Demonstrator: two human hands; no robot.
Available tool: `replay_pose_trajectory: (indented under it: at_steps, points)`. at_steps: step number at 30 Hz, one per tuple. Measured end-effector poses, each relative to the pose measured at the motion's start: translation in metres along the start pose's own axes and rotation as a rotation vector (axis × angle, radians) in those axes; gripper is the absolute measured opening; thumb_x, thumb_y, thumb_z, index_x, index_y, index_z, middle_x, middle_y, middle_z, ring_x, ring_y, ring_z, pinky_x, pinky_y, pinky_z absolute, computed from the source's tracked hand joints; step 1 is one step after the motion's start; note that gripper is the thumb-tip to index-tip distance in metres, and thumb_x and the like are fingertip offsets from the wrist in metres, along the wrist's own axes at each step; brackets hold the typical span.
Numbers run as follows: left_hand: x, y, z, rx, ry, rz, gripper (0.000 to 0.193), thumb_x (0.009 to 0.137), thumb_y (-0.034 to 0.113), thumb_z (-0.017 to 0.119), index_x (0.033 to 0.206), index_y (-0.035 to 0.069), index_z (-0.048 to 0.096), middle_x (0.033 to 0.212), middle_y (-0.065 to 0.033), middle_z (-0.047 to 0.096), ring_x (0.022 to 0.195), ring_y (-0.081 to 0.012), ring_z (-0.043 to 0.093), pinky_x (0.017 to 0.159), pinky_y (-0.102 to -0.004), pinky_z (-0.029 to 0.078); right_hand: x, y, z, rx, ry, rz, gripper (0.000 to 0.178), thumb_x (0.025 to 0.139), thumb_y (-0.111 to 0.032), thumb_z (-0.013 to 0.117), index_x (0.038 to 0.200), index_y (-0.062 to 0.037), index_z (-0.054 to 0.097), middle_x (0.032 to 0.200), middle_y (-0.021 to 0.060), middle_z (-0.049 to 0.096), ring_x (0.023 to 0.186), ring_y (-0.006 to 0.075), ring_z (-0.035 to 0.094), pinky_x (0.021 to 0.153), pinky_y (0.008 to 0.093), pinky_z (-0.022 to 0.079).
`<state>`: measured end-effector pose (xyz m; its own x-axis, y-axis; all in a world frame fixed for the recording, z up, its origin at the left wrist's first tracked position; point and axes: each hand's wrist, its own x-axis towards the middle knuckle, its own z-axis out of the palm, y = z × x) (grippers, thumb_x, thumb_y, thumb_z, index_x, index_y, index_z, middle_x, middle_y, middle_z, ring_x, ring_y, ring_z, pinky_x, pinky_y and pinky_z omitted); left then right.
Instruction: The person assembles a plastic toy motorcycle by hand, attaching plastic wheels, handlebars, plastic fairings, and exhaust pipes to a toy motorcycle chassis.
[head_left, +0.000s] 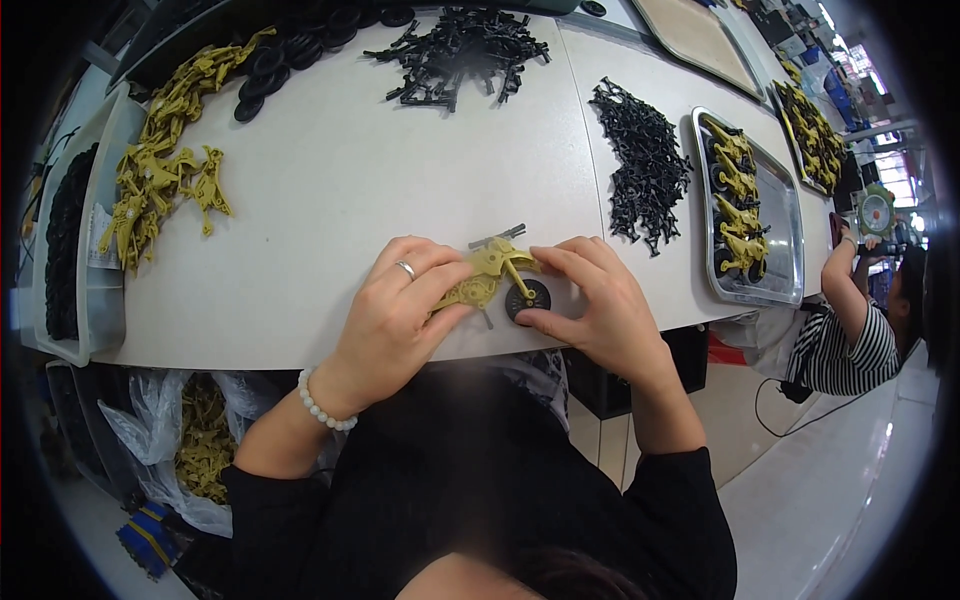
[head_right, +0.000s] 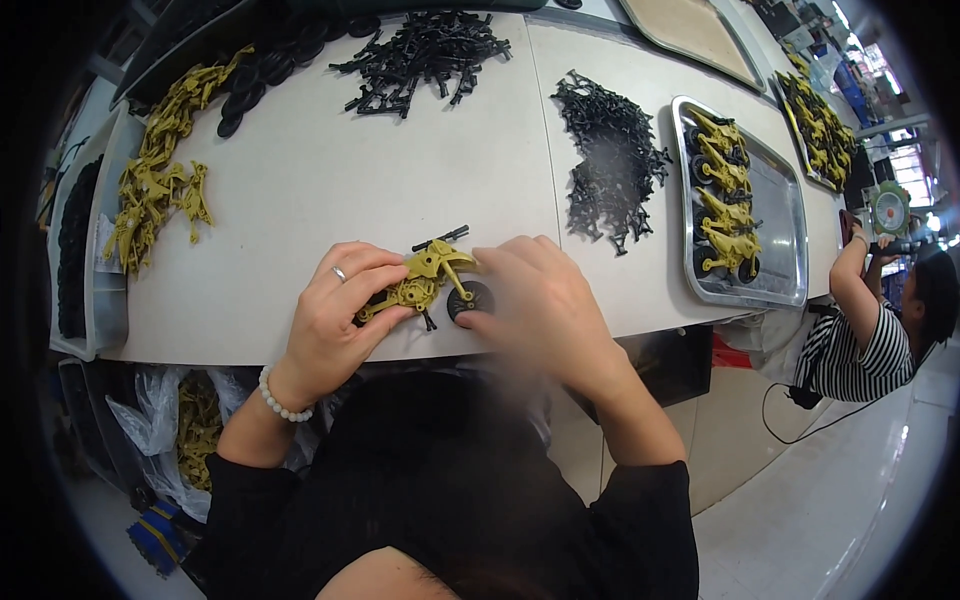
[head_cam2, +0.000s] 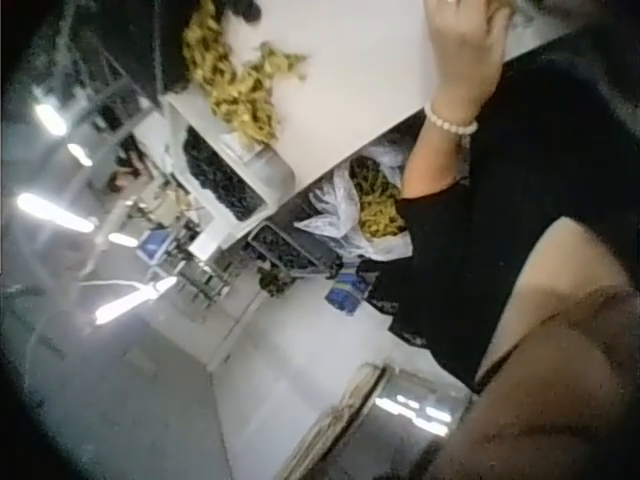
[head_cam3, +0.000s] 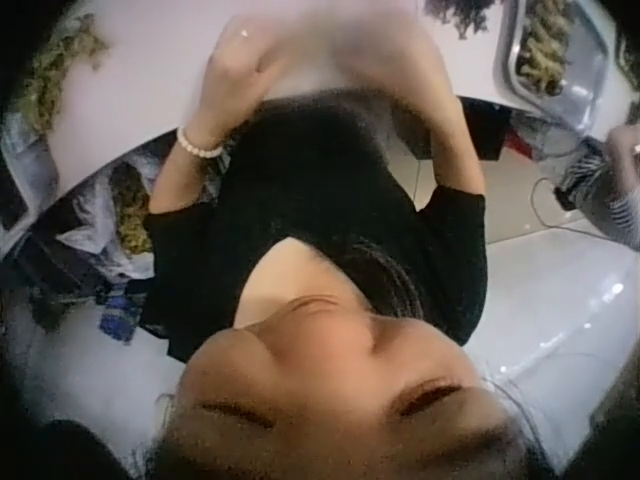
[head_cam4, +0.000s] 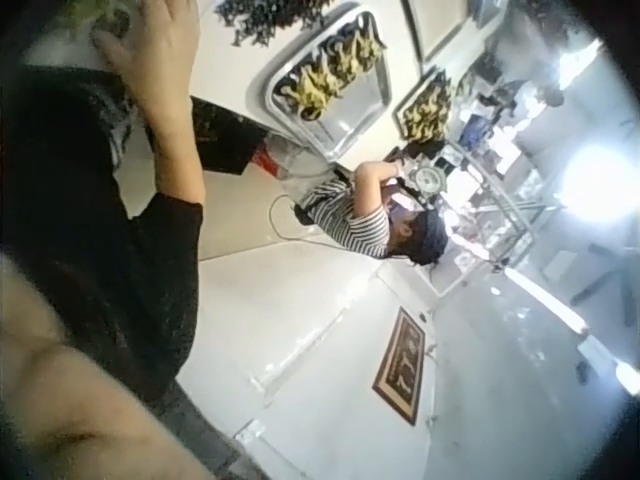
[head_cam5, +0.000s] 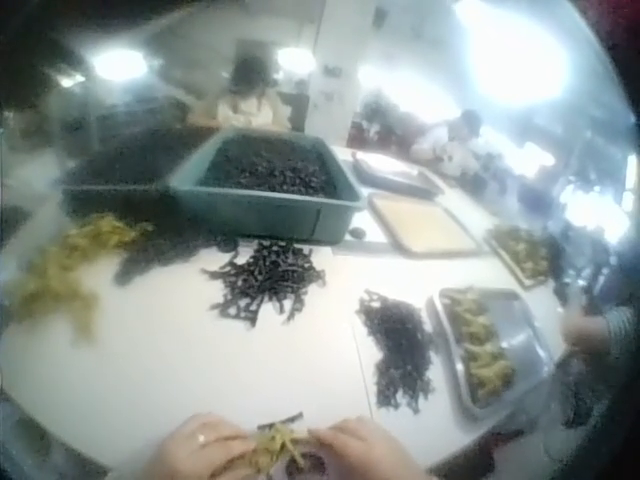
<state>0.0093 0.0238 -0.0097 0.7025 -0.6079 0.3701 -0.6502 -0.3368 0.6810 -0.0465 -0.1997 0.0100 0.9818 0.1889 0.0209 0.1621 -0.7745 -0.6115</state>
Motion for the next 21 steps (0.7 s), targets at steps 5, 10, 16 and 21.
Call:
replay_pose_trajectory:
  at_steps: [5, 10, 16, 21]
  points:
    - [-0.001, -0.002, 0.000, 0.000, 0.005, -0.017, 0.035, 0.067, 0.000, 0.076, 0.099, -0.001, 0.064, 0.102, -0.0115, 0.063, 0.098, -0.0302, 0.057, 0.083, -0.0368, 0.049, -0.014, -0.002, 0.006, -0.048, 0.283, -0.266, 0.042, 0.062, -0.013, 0.083, 0.100, -0.0057, 0.067, 0.092, 0.0062, 0.060, 0.083, 0.0240, 0.055, 0.074, 0.0340, 0.044]
    - [-0.001, -0.002, 0.000, -0.012, 0.006, -0.018, 0.034, 0.067, 0.000, 0.076, 0.099, -0.001, 0.064, 0.103, -0.0119, 0.063, 0.099, -0.0307, 0.058, 0.087, -0.0390, 0.048, -0.008, -0.011, 0.031, -0.114, 0.245, -0.442, 0.031, 0.061, -0.010, 0.079, 0.090, -0.0109, 0.068, 0.087, 0.0003, 0.059, 0.080, 0.0202, 0.053, 0.072, 0.0330, 0.041]
    - [-0.001, -0.002, -0.002, -0.054, -0.001, -0.028, 0.034, 0.067, 0.000, 0.076, 0.098, 0.000, 0.063, 0.102, -0.0128, 0.063, 0.100, -0.0308, 0.059, 0.093, -0.0425, 0.045, -0.007, -0.009, 0.040, -0.115, 0.284, -0.484, 0.023, 0.063, -0.008, 0.076, 0.084, -0.0103, 0.068, 0.085, 0.0003, 0.059, 0.080, 0.0200, 0.053, 0.072, 0.0336, 0.041]
    - [-0.002, -0.004, -0.003, -0.026, 0.014, 0.015, 0.034, 0.068, 0.001, 0.074, 0.099, 0.001, 0.061, 0.099, -0.0110, 0.060, 0.096, -0.0309, 0.057, 0.092, -0.0447, 0.045, -0.007, -0.013, 0.040, -0.126, 0.286, -0.455, 0.020, 0.064, -0.008, 0.076, 0.082, -0.0087, 0.067, 0.083, 0.0005, 0.060, 0.079, 0.0201, 0.054, 0.072, 0.0341, 0.041]
